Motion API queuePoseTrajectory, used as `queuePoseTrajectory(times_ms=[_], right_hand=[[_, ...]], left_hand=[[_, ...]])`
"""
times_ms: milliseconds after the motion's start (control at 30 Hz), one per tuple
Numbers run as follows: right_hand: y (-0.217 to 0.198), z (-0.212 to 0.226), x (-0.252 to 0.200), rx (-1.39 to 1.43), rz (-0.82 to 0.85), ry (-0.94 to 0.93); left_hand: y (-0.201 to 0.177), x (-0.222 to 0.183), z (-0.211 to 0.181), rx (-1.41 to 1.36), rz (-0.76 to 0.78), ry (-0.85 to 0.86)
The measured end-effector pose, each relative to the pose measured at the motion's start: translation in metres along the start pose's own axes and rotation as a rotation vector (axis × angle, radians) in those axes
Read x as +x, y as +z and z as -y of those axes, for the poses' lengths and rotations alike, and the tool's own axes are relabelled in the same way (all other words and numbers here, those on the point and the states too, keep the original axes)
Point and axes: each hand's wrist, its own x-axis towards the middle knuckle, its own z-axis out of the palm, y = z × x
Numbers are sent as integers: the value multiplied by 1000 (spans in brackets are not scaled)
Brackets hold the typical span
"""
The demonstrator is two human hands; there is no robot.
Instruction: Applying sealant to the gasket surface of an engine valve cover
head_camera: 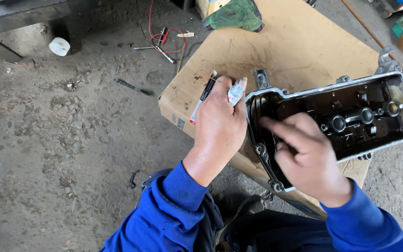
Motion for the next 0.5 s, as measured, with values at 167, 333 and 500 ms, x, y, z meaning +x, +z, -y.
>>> queuePoseTrajectory(times_ms=[167,333,500], right_hand=[[-21,38,17,165,-165,40],[-19,49,27,157,-158,-15],[-18,45,27,123,-118,-21]], left_hand=[[3,-3,4,52,131,51],[9,-7,9,138,175,147],[8,-9,6,145,184,176]])
